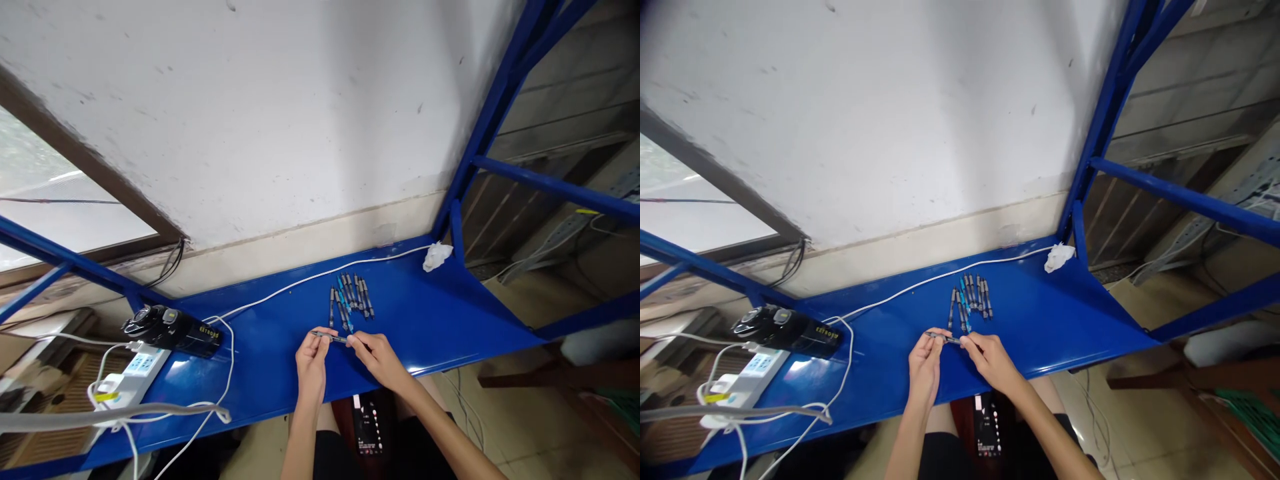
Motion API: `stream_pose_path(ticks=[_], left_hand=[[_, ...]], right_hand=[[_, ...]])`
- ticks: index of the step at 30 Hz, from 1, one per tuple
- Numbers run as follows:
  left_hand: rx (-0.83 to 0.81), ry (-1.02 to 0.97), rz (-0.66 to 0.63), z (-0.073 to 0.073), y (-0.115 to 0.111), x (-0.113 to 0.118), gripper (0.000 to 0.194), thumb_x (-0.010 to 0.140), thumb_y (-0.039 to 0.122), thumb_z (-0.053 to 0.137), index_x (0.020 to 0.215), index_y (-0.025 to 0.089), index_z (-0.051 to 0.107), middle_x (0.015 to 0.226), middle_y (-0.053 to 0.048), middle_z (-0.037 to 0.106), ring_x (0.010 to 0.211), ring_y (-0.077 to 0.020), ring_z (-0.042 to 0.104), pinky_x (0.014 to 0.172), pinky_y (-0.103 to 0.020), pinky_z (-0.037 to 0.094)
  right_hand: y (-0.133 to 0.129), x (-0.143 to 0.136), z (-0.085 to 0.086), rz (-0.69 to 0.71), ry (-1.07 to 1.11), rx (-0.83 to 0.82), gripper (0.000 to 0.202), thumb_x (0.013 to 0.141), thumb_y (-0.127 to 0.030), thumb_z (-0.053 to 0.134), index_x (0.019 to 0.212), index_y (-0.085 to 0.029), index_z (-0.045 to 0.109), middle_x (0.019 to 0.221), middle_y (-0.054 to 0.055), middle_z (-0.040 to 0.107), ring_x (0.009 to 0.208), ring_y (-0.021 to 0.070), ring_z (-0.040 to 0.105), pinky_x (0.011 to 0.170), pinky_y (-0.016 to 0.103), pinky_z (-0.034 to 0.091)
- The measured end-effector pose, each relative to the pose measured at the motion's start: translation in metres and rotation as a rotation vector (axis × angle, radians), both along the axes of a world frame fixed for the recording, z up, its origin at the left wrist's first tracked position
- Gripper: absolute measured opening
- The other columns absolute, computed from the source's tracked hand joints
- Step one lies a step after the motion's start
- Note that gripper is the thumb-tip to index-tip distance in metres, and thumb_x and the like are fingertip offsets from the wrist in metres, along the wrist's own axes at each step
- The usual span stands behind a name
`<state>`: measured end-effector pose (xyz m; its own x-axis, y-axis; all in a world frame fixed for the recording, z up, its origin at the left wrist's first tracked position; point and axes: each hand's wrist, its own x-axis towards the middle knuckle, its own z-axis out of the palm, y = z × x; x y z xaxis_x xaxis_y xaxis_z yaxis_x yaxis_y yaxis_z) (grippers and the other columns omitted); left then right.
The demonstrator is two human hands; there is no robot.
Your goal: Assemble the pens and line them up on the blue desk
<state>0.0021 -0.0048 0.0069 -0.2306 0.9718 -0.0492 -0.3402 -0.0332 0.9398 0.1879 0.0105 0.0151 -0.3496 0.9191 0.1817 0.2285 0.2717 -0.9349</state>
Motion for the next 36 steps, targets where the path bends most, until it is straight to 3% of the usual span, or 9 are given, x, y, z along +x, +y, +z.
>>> stream_pose_path(ticks=[3, 6, 12, 17, 21, 29, 36], left_hand=[[-0.001, -0.037, 0.029, -0.003, 0.001, -0.001, 0.033, 0.087, 0.044, 0.087, 0.104, 0.017, 0.076, 0.104, -0.009, 0.077, 0.1, -0.0207, 0.07, 0.096, -0.03, 0.051], [0.003, -0.064, 0.056, -0.006, 0.002, -0.002, 0.032, 0.088, 0.044, 0.086, 0.104, 0.018, 0.075, 0.105, -0.008, 0.077, 0.101, -0.0197, 0.07, 0.097, -0.03, 0.051], [0.0, -0.036, 0.033, -0.007, 0.001, -0.002, 0.034, 0.087, 0.044, 0.087, 0.105, 0.017, 0.075, 0.104, -0.009, 0.078, 0.099, -0.0213, 0.071, 0.096, -0.031, 0.053], [-0.005, -0.085, 0.08, -0.007, 0.002, -0.002, 0.034, 0.087, 0.044, 0.087, 0.104, 0.017, 0.075, 0.104, -0.008, 0.078, 0.099, -0.0188, 0.07, 0.097, -0.029, 0.051], [-0.006, -0.075, 0.064, -0.007, 0.002, -0.002, 0.029, 0.09, 0.042, 0.085, 0.103, 0.017, 0.075, 0.104, -0.008, 0.078, 0.1, -0.0178, 0.07, 0.098, -0.028, 0.051], [-0.008, -0.059, 0.055, -0.006, 0.001, -0.003, 0.032, 0.088, 0.042, 0.087, 0.102, 0.017, 0.075, 0.1, -0.008, 0.078, 0.096, -0.019, 0.07, 0.095, -0.03, 0.052], [-0.011, -0.018, 0.033, 0.007, -0.001, 0.001, 0.034, 0.084, 0.045, 0.089, 0.098, 0.018, 0.074, 0.095, -0.007, 0.078, 0.096, -0.0216, 0.071, 0.098, -0.033, 0.052]], right_hand=[[0.0, -0.001, 0.0, -0.045, 0.018, 0.033, 0.027, 0.107, -0.047, 0.06, 0.114, -0.023, 0.072, 0.085, 0.0, 0.069, 0.072, 0.0172, 0.062, 0.072, 0.028, 0.046], [0.0, -0.002, 0.0, -0.085, 0.023, 0.081, 0.024, 0.106, -0.045, 0.063, 0.107, -0.023, 0.071, 0.094, 0.002, 0.073, 0.082, 0.0188, 0.065, 0.078, 0.029, 0.047], [0.002, 0.0, 0.0, -0.042, 0.035, -0.046, 0.047, 0.113, -0.049, 0.045, 0.083, -0.021, 0.069, 0.067, -0.002, 0.06, 0.062, 0.0153, 0.056, 0.068, 0.028, 0.043], [0.002, -0.002, 0.001, -0.075, 0.03, 0.04, 0.028, 0.103, -0.05, 0.065, 0.108, -0.024, 0.073, 0.089, 0.002, 0.071, 0.075, 0.0183, 0.063, 0.072, 0.029, 0.047], [0.001, -0.002, 0.005, -0.053, 0.039, 0.021, 0.031, 0.107, -0.049, 0.059, 0.1, -0.023, 0.075, 0.088, 0.002, 0.074, 0.078, 0.0197, 0.063, 0.075, 0.03, 0.046], [0.003, 0.002, 0.007, 0.063, -0.006, -0.066, 0.043, 0.111, -0.052, 0.051, 0.084, -0.022, 0.065, 0.073, -0.004, 0.058, 0.069, 0.0149, 0.052, 0.07, 0.028, 0.036], [0.007, 0.006, 0.007, 0.093, 0.0, -0.128, 0.053, 0.113, -0.056, 0.043, 0.08, -0.021, 0.065, 0.067, -0.005, 0.052, 0.063, 0.0138, 0.049, 0.066, 0.028, 0.033]])
